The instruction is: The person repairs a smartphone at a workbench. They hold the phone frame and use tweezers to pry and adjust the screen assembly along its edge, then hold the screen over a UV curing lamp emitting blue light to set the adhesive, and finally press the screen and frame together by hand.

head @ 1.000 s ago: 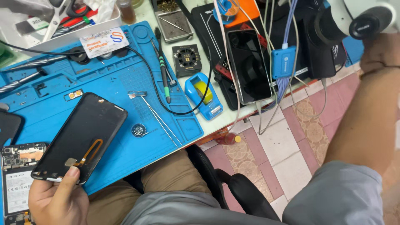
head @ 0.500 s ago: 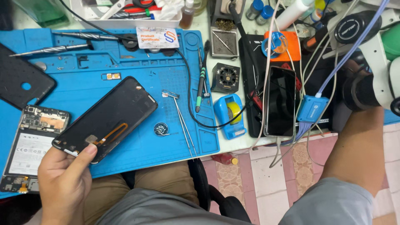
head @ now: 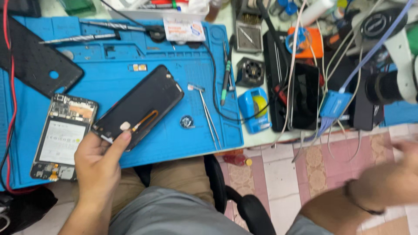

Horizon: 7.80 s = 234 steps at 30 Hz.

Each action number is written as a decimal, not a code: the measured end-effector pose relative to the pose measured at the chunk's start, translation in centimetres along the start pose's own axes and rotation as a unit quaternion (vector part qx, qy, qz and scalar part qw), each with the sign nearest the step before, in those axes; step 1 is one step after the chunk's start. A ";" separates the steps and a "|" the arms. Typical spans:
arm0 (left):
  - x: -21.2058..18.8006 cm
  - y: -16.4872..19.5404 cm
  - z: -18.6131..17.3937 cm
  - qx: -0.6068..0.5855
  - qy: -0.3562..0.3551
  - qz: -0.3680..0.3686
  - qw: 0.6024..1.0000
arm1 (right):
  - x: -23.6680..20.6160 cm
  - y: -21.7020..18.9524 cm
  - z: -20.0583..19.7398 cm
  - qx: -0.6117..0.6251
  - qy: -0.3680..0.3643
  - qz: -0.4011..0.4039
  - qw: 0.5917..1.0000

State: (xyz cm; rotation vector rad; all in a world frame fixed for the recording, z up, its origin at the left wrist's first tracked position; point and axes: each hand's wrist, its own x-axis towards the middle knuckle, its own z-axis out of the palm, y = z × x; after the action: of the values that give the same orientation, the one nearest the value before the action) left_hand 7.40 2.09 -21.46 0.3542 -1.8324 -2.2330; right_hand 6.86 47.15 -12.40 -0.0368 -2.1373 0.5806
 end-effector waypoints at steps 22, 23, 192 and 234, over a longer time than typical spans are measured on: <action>-0.5 0.3 -0.1 0.015 -0.061 0.075 0.995 | 6.6 -7.2 24.9 -0.356 -0.564 -0.132 0.733; -0.6 0.3 -0.1 0.015 -0.055 0.079 0.995 | 6.4 -7.0 24.7 -0.351 -0.559 -0.121 0.741; -0.9 2.1 0.4 0.250 -0.010 0.139 0.958 | -12.9 -20.3 16.2 0.269 -0.235 -0.018 0.934; -0.4 1.6 0.2 0.269 -0.024 0.168 0.948 | -13.1 -21.6 16.9 0.286 -0.214 -0.028 0.934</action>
State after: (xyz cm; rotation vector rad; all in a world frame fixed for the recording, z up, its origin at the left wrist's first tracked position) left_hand 7.79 2.14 -19.82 0.0629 -2.3075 -1.5104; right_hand 5.54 18.25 -21.65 0.5139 -2.2814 1.2478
